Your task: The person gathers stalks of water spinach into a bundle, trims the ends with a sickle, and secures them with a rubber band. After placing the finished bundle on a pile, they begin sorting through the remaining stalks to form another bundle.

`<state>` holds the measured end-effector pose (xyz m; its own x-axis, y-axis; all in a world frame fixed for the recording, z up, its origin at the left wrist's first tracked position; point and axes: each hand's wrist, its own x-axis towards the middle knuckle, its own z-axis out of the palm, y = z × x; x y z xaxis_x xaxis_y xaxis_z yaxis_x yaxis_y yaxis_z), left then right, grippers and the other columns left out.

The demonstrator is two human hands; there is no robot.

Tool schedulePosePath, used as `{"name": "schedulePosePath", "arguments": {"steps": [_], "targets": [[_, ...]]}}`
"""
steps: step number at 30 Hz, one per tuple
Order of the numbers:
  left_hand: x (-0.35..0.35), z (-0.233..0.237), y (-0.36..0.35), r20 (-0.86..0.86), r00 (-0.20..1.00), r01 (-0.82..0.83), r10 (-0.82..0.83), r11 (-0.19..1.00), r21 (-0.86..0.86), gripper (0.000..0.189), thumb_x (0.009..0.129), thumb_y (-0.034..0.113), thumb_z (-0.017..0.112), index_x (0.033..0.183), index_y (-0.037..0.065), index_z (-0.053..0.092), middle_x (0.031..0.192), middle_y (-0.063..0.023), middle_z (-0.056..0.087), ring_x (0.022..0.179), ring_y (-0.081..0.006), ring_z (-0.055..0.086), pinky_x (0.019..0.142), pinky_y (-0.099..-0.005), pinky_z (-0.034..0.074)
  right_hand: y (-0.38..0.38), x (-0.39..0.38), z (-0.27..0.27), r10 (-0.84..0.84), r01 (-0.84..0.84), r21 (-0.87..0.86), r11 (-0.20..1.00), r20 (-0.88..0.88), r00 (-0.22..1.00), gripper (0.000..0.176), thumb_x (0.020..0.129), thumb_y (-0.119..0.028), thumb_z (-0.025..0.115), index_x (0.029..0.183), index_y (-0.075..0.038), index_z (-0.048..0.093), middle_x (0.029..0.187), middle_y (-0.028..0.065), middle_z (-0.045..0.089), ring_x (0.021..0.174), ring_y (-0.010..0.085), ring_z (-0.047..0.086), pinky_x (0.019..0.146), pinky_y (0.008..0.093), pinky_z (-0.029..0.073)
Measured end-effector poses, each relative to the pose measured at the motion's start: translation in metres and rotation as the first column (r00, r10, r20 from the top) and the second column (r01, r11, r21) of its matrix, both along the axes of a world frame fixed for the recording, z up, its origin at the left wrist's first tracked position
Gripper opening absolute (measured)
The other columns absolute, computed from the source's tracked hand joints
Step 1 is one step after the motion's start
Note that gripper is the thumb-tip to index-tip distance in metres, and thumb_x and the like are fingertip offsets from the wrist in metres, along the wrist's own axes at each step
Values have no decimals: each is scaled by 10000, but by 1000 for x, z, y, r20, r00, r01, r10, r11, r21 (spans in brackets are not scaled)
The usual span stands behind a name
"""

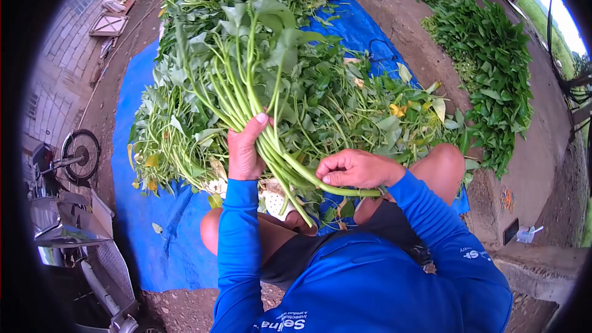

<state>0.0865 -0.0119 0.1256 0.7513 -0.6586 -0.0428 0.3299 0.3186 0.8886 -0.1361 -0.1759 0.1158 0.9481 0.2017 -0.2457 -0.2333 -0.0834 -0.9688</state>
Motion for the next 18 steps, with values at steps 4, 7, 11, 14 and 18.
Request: {"name": "schedulePosePath", "arguments": {"steps": [4,7,11,14,18], "targets": [[-6,3,-6,16,995,-94,94,995,-19,340,956,178,778,1207,-25,672,898,-84,723,749,-149,692,676,-268,580,-3,0,-8,51,-49,-85,995,19,999,275,1092,-253,615,1216,-24,701,1056,61,737,965,149,657,880,339,530],[13,10,2,-6,990,-141,141,989,-34,338,965,207,778,1192,-27,688,893,-79,721,712,-132,683,635,-252,573,-22,-13,-15,-15,0,-355,935,-40,999,269,1057,-279,622,1173,-62,728,1047,113,748,975,247,700,888,390,544],[23,17,6,41,987,-155,153,987,49,347,942,193,800,1180,-37,697,900,-78,727,729,-149,700,659,-268,592,-98,-56,-35,-484,397,-880,260,237,842,351,942,-172,678,1242,11,674,1227,230,696,1156,376,665,948,467,549],[10,16,-4,112,994,-28,17,995,99,327,917,177,816,1162,10,679,916,-66,717,764,-168,702,701,-291,608,-98,-50,-1,-587,711,-688,142,520,621,356,945,-155,729,1252,19,688,1189,195,719,1049,303,712,892,433,583],[-27,-1,-30,-19,992,125,-124,989,74,233,912,47,806,1119,4,707,903,-76,750,791,-162,733,716,-306,617,14,-2,28,-656,788,-113,605,492,573,216,975,-103,763,1164,-1,749,1023,48,727,836,91,657,749,275,558]]}}
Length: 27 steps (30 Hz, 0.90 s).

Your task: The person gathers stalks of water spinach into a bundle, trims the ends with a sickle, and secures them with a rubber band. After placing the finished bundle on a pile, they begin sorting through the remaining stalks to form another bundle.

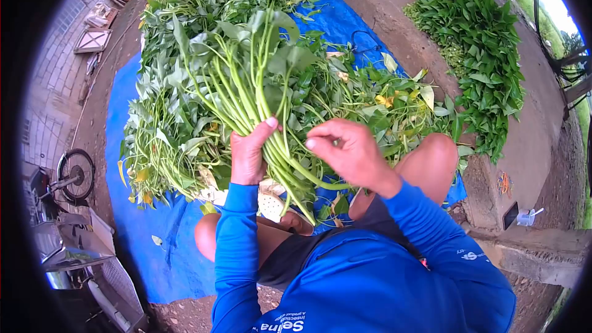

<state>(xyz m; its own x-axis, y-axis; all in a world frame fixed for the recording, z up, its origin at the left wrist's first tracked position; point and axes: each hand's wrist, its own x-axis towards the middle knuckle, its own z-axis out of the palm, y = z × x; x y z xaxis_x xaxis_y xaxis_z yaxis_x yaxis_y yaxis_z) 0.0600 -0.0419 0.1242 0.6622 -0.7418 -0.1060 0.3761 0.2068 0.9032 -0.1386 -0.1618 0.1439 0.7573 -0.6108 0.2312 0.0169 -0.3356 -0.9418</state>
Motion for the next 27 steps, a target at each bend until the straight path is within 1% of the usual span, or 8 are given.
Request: {"name": "schedulePosePath", "arguments": {"steps": [3,4,5,7,13,18,22,27], "targets": [[-16,-9,-9,-2,998,69,-69,998,1,251,917,36,804,1153,9,722,942,-72,766,806,-158,736,738,-309,613,8,38,3,-177,183,-20,983,175,969,218,988,-109,728,1158,28,731,926,103,746,792,137,694,712,301,566],[-20,-11,-8,12,996,92,-92,996,1,262,919,35,804,1168,13,728,967,-75,774,821,-152,736,748,-305,609,2,48,11,-202,167,208,964,160,966,256,1007,-137,718,1165,65,721,924,109,750,765,137,690,694,308,569],[-22,-10,-6,46,991,121,-123,992,45,273,916,35,808,1177,15,730,981,-72,776,833,-147,735,760,-304,607,-11,61,1,-250,225,185,957,122,961,309,1018,-174,716,1189,84,710,922,110,756,752,126,683,673,300,563],[-25,-6,-3,115,976,171,-185,978,124,296,910,34,815,1195,20,734,1009,-66,779,857,-137,732,784,-301,602,-26,72,6,-153,138,410,901,3,988,328,1016,-214,727,1198,58,720,930,96,764,748,115,675,639,287,549],[-29,-14,2,245,960,103,-135,985,137,262,923,83,842,1173,37,779,1067,-31,784,922,-102,712,842,-299,584,-26,70,12,-155,146,630,763,-41,987,186,1013,-241,741,1092,-76,706,868,2,720,640,39,574,513,221,441],[-20,-16,8,233,970,34,-66,990,140,271,915,108,865,1161,29,784,1057,-30,788,928,-105,715,870,-293,588,-38,75,-10,-317,212,557,803,97,943,166,1011,-244,729,1056,-98,664,834,-13,680,684,39,585,517,223,444],[-20,-4,12,279,957,44,-80,990,132,269,918,115,863,1161,28,785,1041,-21,789,922,-105,713,875,-295,584,-49,74,-3,-187,188,536,823,-56,981,207,1034,-235,706,1170,-80,694,889,-2,699,711,43,606,552,214,474],[-14,-6,11,326,900,214,-288,946,245,224,939,149,847,1129,43,792,969,-3,780,856,-80,673,805,-285,562,-51,84,-15,-34,-65,692,719,129,991,238,1102,-229,630,1280,-77,669,958,3,706,754,59,632,632,241,536]]}}
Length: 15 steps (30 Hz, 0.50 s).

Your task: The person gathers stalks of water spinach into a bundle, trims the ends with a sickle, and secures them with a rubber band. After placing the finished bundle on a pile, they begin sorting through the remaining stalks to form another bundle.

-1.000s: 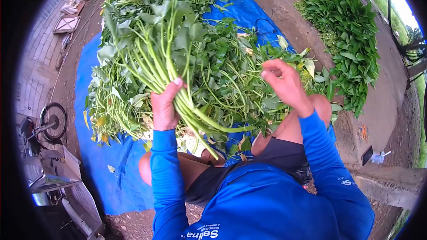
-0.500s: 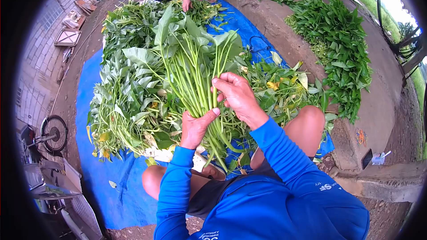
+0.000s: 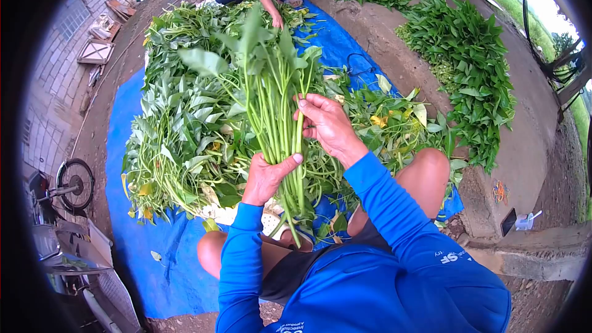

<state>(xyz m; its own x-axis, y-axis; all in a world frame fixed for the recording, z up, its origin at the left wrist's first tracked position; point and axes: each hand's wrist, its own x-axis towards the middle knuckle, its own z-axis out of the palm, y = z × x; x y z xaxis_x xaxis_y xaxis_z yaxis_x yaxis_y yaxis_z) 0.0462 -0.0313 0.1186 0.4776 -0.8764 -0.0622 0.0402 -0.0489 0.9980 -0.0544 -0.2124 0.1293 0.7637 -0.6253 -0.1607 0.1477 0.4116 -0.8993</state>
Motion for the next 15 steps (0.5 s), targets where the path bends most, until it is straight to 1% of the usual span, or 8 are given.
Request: {"name": "schedulePosePath", "arguments": {"steps": [3,6,7,8,9,10,13,15], "targets": [[6,1,0,-50,995,88,-85,995,54,262,904,183,878,1113,50,791,930,0,769,802,-78,659,768,-284,546,2,3,-2,68,-71,51,996,59,996,365,1091,-240,645,1394,-38,614,1049,48,716,869,117,678,722,288,578],[5,5,4,-167,983,97,-78,989,112,279,891,169,878,1124,46,787,912,-5,767,790,-85,665,769,-286,549,-6,-12,13,-136,12,-356,934,-323,937,445,1063,-220,653,1444,-10,563,1128,122,743,882,215,725,771,344,609],[9,1,4,-179,979,119,-101,988,94,281,891,140,864,1142,43,783,934,-16,777,800,-95,682,763,-292,558,-9,-17,19,-378,81,-729,680,-254,890,644,1013,-195,690,1570,-4,431,1399,227,646,1091,316,724,897,402,619],[10,-2,4,-224,967,141,-119,986,86,280,891,137,863,1142,43,783,940,-19,780,805,-97,687,762,-295,560,-9,-36,27,-350,82,-877,473,-101,931,790,939,-149,728,1632,-50,364,1585,246,485,1356,373,598,1063,447,560],[5,6,3,-270,954,160,-132,984,81,280,891,135,861,1143,42,783,947,-23,782,810,-99,692,761,-297,563,-2,-48,41,-178,-4,-975,221,-44,983,828,896,-129,736,1638,-78,371,1596,212,477,1434,377,519,1144,488,481],[3,10,3,-315,938,173,-141,982,77,280,891,133,860,1144,42,783,953,-26,785,814,-101,697,760,-299,566,5,-56,48,16,-31,-998,-56,-32,999,870,854,-109,744,1643,-106,377,1606,177,470,1512,381,439,1224,529,402],[-4,6,-4,-232,904,404,-359,893,196,390,862,110,883,1214,34,733,975,-20,766,863,-122,707,789,-305,571,23,-75,50,121,-298,-795,-528,-419,900,944,753,-109,758,1629,-130,406,1587,114,502,1556,376,390,1276,579,293],[-23,7,-4,-10,890,450,-455,875,178,272,868,145,885,1084,38,758,914,-6,745,819,-97,668,755,-296,548,10,-79,41,124,-242,-775,-583,-379,917,872,789,-143,748,1606,-129,444,1526,80,553,1530,330,431,1271,597,281]]}}
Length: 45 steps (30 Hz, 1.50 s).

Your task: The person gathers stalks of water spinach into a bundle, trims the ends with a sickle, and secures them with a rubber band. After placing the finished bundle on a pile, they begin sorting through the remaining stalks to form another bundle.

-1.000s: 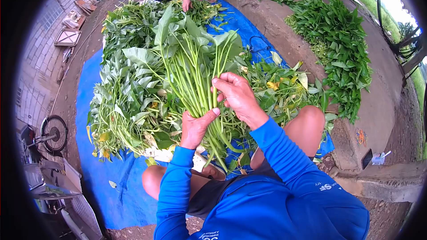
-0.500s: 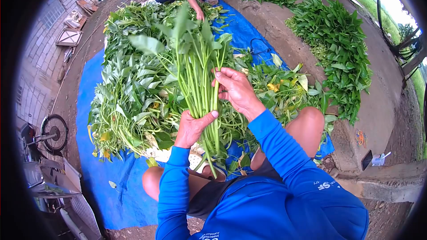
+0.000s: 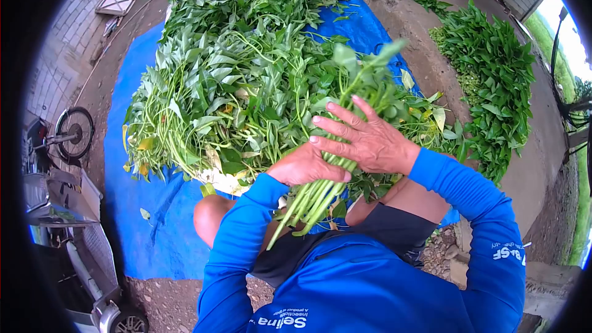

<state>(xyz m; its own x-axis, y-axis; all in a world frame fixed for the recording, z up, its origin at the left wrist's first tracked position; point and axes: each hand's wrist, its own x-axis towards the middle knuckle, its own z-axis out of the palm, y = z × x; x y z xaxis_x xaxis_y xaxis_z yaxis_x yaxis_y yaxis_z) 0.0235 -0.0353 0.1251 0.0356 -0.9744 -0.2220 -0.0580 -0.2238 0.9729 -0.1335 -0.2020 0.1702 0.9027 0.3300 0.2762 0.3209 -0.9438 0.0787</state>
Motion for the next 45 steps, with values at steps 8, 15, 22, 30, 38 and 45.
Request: {"name": "schedulePosePath", "arguments": {"steps": [8,15,22,30,38,45], "targets": [[34,-3,4,-222,968,123,-117,992,16,540,865,310,909,1282,40,696,1055,-65,758,935,-120,685,801,-302,565,-14,15,-2,-54,53,-24,998,-59,997,154,898,-140,629,1042,-103,585,902,52,552,884,244,626,766,420,491],[42,34,21,231,874,-364,427,891,-271,1049,870,453,880,1601,-99,369,1559,-363,482,1503,-405,459,1219,-505,402,-44,40,19,-161,145,-161,976,-93,983,104,881,-112,638,973,-91,594,841,107,653,829,328,714,709,463,554],[-24,-6,-10,54,770,-631,636,771,-89,219,875,166,765,937,1,636,715,-38,614,548,-136,566,512,-325,477,-11,106,24,-66,30,-319,947,-101,993,301,847,-167,723,1146,-140,713,1037,113,699,1040,289,707,1030,493,501],[4,-36,30,-220,419,-890,881,446,95,217,928,166,780,854,59,607,683,1,532,507,-121,507,478,-301,475,45,21,5,-275,377,682,627,-259,926,478,1021,-321,645,1339,35,654,1316,280,667,1194,435,666,1042,472,538],[41,-57,41,-254,258,-948,932,295,122,345,993,278,797,821,95,560,658,-5,501,510,-137,514,471,-322,484,76,41,-192,-311,444,876,-188,-482,819,486,1089,-441,605,1171,21,731,1117,225,765,1041,341,748,891,439,591],[55,-105,45,-259,234,-906,937,307,293,348,975,328,819,863,120,564,628,29,455,511,-111,461,487,-305,450,15,110,-325,-589,866,394,309,-636,499,198,919,-207,684,1018,-65,779,1112,223,754,1089,434,704,965,513,553]]}}
